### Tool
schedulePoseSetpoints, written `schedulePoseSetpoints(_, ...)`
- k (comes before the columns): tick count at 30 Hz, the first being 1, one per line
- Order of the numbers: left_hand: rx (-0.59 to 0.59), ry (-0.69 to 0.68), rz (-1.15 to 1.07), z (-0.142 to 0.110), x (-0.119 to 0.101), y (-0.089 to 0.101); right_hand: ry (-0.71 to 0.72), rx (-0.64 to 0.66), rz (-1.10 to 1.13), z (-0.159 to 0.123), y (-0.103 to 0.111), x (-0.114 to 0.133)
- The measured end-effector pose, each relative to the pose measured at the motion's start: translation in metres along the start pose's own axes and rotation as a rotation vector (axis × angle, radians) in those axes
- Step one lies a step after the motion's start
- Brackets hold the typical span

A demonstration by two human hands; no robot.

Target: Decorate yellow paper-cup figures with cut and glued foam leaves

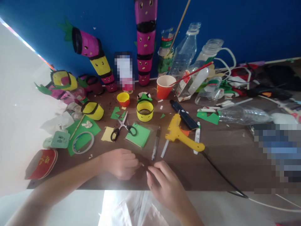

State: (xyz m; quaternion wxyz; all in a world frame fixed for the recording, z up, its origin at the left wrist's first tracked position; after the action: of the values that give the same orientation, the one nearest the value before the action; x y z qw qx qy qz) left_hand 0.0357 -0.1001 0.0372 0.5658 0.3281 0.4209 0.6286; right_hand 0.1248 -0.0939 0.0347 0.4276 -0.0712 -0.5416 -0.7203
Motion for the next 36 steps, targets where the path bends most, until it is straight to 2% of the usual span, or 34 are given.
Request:
schedulePoseSetpoints(6,0.004,-0.025,-0.07,0.0,-0.002,0.0,-0.013,0.033,-0.021,0.001,-0.002,-0.002)
schedulePoseSetpoints(11,0.032,-0.026,-0.112,0.001,-0.005,-0.002,0.109,0.139,-0.124,-0.004,-0.007,0.01)
schedulePoseSetpoints(14,0.005,-0.007,-0.148,0.002,-0.003,0.0,0.191,0.151,-0.17,-0.006,-0.006,0.02)
schedulePoseSetpoints(17,-0.026,-0.018,-0.174,0.002,-0.002,0.002,0.207,0.191,-0.204,-0.001,-0.008,0.025)
schedulePoseSetpoints(22,-0.008,-0.014,-0.178,0.0,0.0,-0.002,0.228,0.276,-0.25,0.008,-0.014,0.03)
schedulePoseSetpoints(28,-0.031,-0.026,-0.19,-0.001,0.0,-0.001,0.311,0.272,-0.309,0.007,-0.016,0.034)
schedulePoseSetpoints(36,0.006,-0.018,-0.199,-0.003,0.001,-0.007,0.355,0.292,-0.327,0.005,-0.019,0.032)
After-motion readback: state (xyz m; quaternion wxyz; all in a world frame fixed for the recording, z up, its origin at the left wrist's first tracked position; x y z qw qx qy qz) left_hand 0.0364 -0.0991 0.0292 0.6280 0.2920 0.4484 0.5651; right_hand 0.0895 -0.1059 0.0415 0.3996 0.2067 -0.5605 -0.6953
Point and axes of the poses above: each hand's wrist, its own z-axis towards the middle knuckle, its own y-axis out of the back of the hand, x = y × z, the point moved 10 cm from there along z, towards the middle knuckle
